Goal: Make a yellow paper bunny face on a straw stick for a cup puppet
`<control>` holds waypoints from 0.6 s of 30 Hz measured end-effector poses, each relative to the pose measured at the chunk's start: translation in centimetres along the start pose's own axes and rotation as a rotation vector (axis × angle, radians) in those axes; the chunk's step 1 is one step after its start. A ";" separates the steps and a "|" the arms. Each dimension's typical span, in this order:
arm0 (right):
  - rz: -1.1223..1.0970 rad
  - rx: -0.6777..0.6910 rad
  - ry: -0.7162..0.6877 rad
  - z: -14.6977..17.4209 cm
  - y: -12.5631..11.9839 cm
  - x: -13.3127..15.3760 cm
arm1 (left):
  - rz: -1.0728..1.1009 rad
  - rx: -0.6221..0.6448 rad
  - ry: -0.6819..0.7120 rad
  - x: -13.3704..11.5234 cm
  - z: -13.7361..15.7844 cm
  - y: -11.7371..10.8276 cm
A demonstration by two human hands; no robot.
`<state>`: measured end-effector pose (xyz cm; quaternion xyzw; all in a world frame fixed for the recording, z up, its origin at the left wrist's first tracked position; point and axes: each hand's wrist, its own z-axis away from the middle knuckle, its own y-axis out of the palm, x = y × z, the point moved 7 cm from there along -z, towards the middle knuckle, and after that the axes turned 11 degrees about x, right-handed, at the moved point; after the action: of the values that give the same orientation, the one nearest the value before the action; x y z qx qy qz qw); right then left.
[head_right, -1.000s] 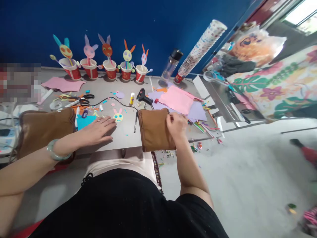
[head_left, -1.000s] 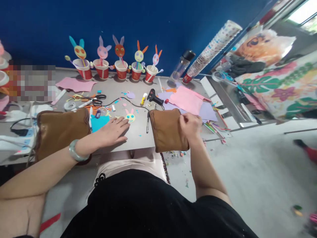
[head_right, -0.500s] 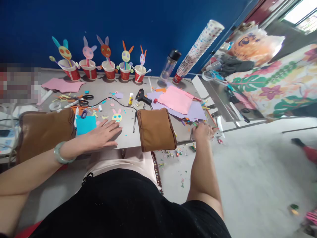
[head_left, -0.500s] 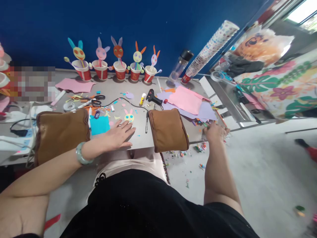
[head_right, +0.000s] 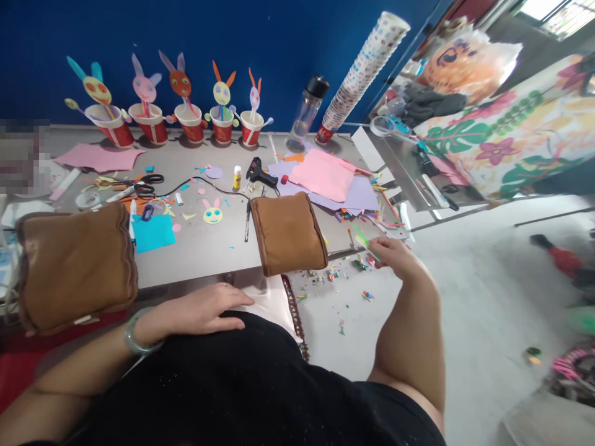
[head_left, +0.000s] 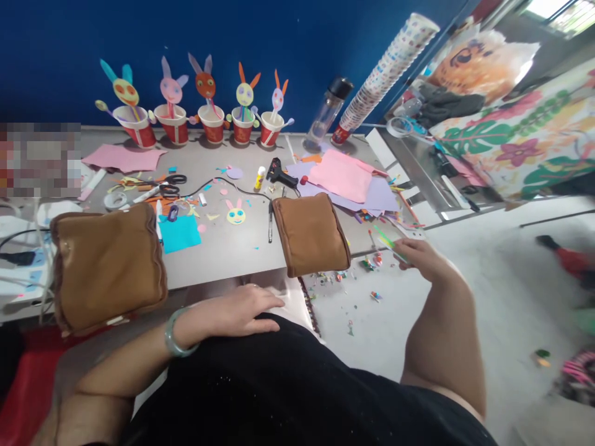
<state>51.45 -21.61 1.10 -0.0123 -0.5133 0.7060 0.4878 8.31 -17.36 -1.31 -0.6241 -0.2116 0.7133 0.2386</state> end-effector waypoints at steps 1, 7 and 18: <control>-0.083 0.072 -0.039 0.9 0.8 -0.4 | 0.073 0.004 -0.023 0.4 -0.3 0.6; -0.360 0.500 -0.278 6.5 12.9 1.2 | 0.657 -0.082 -0.190 3.9 -2.6 3.9; -0.437 0.622 -0.522 10.5 24.8 11.2 | 0.294 -0.072 -0.215 3.5 -1.2 4.2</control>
<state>23.38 -21.12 -6.80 0.4214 -0.3733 0.6867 0.4600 8.81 -18.59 -6.71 -0.5764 -0.1680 0.7951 0.0852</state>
